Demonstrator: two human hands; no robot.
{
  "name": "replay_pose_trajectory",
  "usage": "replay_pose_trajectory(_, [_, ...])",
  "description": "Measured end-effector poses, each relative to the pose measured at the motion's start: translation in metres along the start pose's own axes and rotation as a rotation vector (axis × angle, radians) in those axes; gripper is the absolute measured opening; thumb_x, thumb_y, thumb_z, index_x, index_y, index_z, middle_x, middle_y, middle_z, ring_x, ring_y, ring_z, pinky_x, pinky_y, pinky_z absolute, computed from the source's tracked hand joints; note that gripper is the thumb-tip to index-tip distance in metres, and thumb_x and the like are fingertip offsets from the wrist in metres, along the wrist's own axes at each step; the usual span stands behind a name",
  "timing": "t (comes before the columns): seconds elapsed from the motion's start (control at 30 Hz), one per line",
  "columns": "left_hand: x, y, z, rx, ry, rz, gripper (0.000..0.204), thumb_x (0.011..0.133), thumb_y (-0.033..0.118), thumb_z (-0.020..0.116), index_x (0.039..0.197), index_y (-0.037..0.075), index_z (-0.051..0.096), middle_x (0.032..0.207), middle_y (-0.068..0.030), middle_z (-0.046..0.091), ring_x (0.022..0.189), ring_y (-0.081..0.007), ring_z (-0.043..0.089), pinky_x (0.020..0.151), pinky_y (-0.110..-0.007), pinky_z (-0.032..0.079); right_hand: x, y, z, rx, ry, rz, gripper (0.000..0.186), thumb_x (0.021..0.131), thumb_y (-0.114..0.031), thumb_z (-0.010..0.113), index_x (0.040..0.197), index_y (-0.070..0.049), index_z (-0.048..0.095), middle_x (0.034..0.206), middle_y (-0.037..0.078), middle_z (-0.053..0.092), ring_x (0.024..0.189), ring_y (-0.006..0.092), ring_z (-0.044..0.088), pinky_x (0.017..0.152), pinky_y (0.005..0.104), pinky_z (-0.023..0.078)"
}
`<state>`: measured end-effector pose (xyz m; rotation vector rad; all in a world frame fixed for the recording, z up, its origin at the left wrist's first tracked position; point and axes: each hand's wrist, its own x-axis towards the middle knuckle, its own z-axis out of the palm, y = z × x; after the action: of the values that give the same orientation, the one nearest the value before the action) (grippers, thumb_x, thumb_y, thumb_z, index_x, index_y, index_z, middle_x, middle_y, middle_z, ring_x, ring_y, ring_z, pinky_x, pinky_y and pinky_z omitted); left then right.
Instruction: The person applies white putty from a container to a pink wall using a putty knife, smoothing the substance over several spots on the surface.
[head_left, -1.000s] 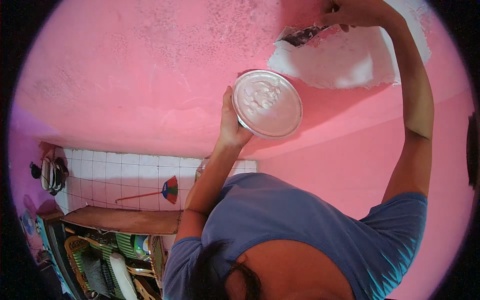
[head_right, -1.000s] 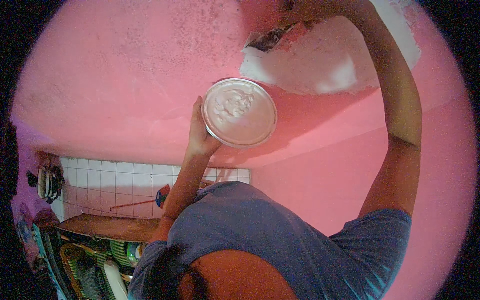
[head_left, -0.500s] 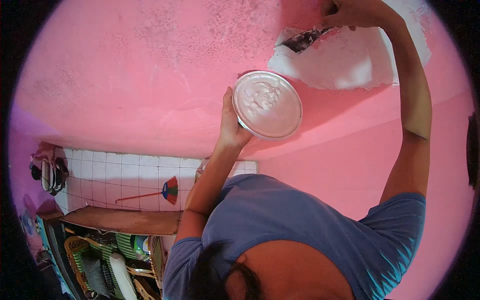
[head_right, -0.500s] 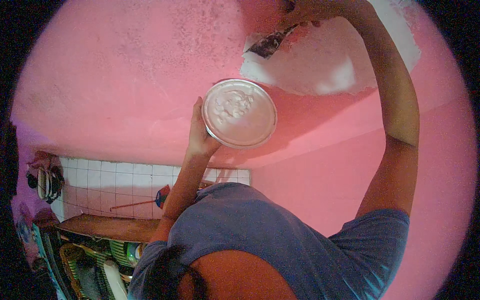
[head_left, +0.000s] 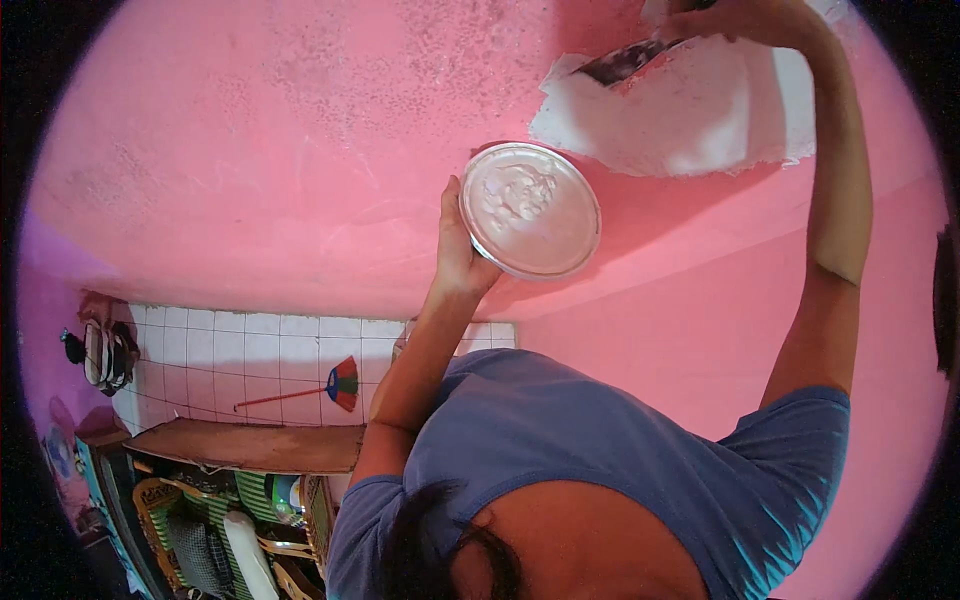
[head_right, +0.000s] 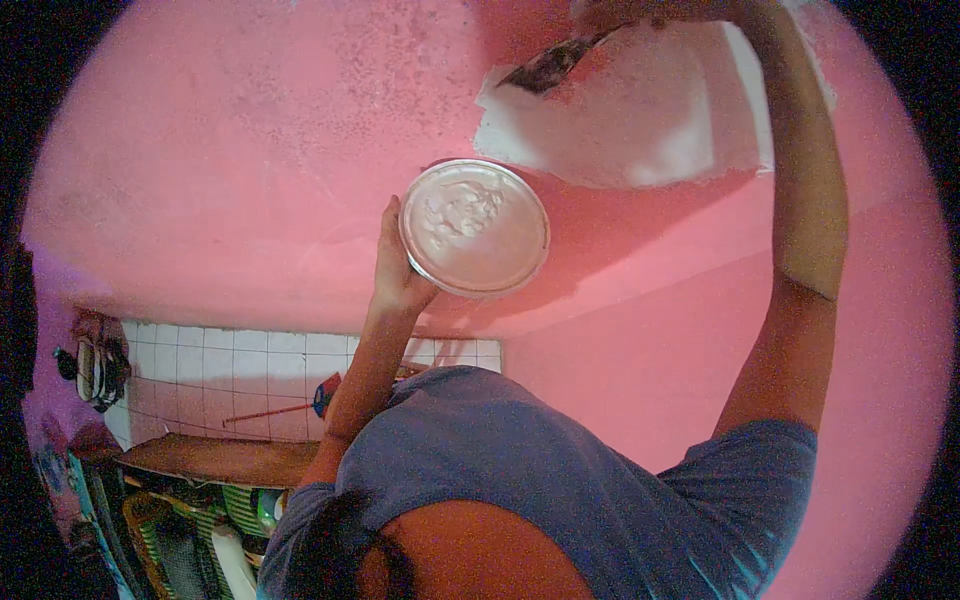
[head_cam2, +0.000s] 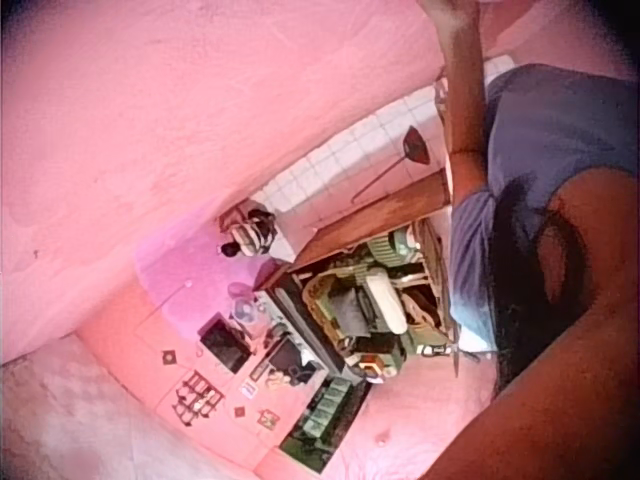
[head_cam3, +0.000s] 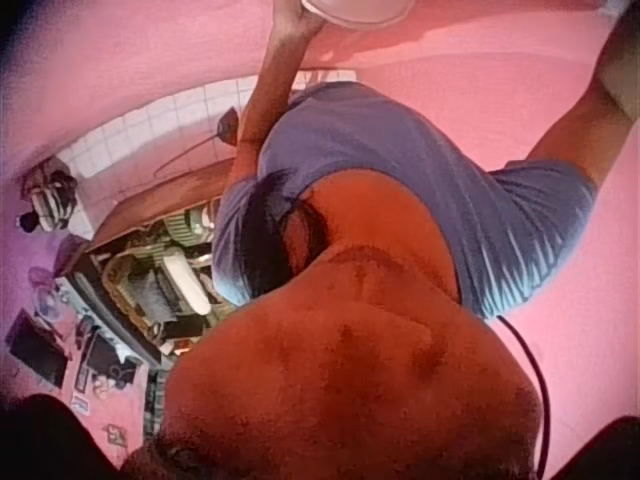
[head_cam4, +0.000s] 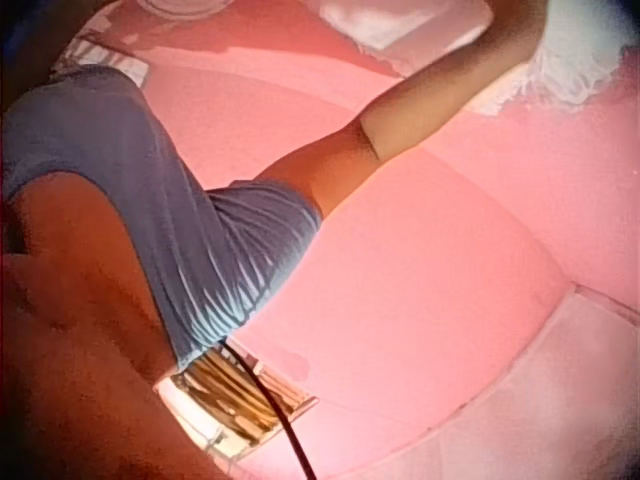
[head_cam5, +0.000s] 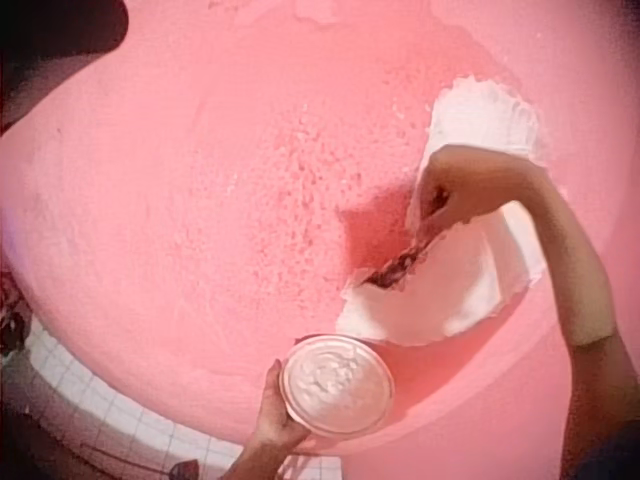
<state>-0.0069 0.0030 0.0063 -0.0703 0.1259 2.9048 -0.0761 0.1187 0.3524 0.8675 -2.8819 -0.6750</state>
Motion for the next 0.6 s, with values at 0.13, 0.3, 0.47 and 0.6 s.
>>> replay_pose_trajectory(0.13, [0.002, 0.0, -0.004, 0.009, 0.022, 0.031, 0.055, 0.098, 0.046, 0.03, 0.132, 0.005, 0.043, 0.133, -0.0181, 0.048, 0.121, -0.0318, 0.048, 0.105, -0.05, 0.036, 0.007, -0.028, 0.02, -0.209, 0.022, -0.094, 0.034, 0.067, -0.029, 0.075, 0.072, 0.003, 0.064, 0.057, 0.018, 0.055, 0.047, 0.0218, 0.049, 0.052, 0.0356, 0.043])
replay_pose_trajectory(0.3, [0.002, -0.002, -0.004, -0.001, -0.006, 0.005, 0.055, 0.099, 0.046, 0.029, 0.133, 0.005, 0.043, 0.133, -0.0174, 0.048, 0.122, -0.031, 0.047, 0.105, -0.049, 0.036, 0.012, -0.01, 0.014, -0.143, 0.108, -0.086, 0.024, 0.071, -0.024, 0.072, 0.077, -0.001, 0.07, 0.062, 0.014, 0.062, 0.052, 0.02, 0.058, 0.053, 0.0338, 0.045])
replay_pose_trajectory(0.47, [0.003, -0.001, -0.007, 0.008, -0.011, 0.019, 0.056, 0.099, 0.046, 0.028, 0.133, 0.004, 0.042, 0.133, -0.0173, 0.047, 0.123, -0.0308, 0.046, 0.106, -0.048, 0.036, -0.01, -0.009, -0.012, 0.047, 0.079, 0.04, 0.011, 0.08, -0.017, 0.068, 0.082, -0.009, 0.075, 0.062, 0.003, 0.066, 0.051, 0.0079, 0.056, 0.05, 0.0228, 0.046])
replay_pose_trajectory(0.6, [0.004, -0.003, -0.003, 0.004, 0.0, -0.014, 0.056, 0.099, 0.046, 0.027, 0.133, 0.004, 0.042, 0.134, -0.0176, 0.047, 0.123, -0.0305, 0.046, 0.106, -0.048, 0.035, -0.013, -0.004, 0.002, 0.052, 0.056, 0.03, 0.014, 0.075, -0.018, 0.071, 0.075, -0.004, 0.072, 0.058, 0.009, 0.061, 0.048, 0.0099, 0.053, 0.047, 0.0275, 0.042])
